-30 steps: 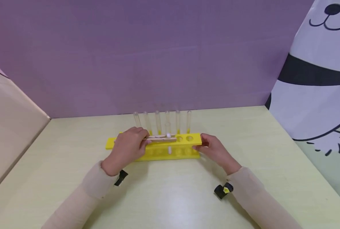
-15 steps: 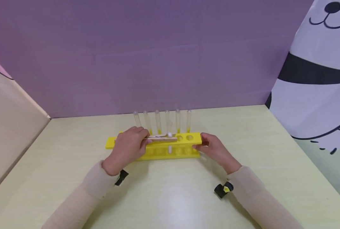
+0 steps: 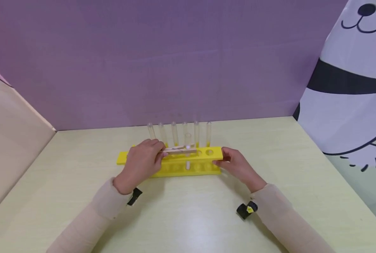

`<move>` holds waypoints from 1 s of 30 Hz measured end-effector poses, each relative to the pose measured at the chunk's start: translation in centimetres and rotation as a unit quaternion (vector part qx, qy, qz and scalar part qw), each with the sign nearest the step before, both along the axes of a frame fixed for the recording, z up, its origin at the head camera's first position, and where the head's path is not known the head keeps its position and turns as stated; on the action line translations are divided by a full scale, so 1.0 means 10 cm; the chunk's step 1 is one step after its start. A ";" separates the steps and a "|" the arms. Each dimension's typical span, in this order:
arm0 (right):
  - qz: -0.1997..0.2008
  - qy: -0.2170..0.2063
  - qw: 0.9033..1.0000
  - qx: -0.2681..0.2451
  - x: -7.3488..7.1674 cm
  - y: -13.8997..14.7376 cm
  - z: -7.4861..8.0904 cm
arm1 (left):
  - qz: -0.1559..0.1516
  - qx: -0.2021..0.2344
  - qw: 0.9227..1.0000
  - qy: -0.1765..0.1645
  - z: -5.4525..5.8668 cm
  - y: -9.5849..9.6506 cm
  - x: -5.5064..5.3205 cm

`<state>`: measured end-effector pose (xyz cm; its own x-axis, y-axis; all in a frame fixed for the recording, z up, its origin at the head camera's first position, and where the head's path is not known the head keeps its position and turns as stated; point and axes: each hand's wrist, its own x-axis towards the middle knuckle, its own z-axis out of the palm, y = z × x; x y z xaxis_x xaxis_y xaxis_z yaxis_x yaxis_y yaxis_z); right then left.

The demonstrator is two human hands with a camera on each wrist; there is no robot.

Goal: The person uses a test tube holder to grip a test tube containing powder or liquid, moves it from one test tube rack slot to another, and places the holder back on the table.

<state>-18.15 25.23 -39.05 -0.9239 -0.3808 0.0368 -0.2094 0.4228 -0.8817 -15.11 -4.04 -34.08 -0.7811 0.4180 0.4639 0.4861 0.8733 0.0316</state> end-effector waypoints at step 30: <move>-0.003 0.008 1.000 -0.005 -0.05 0.00 -0.10 | -0.001 0.015 0.999 0.043 0.16 -0.03 -0.10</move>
<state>-18.66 25.19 -40.03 -0.9253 -0.3751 0.0559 -0.2217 0.4155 -0.8821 -16.11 -4.36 -32.52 -0.7371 0.4038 0.5419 0.4891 0.8721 0.0155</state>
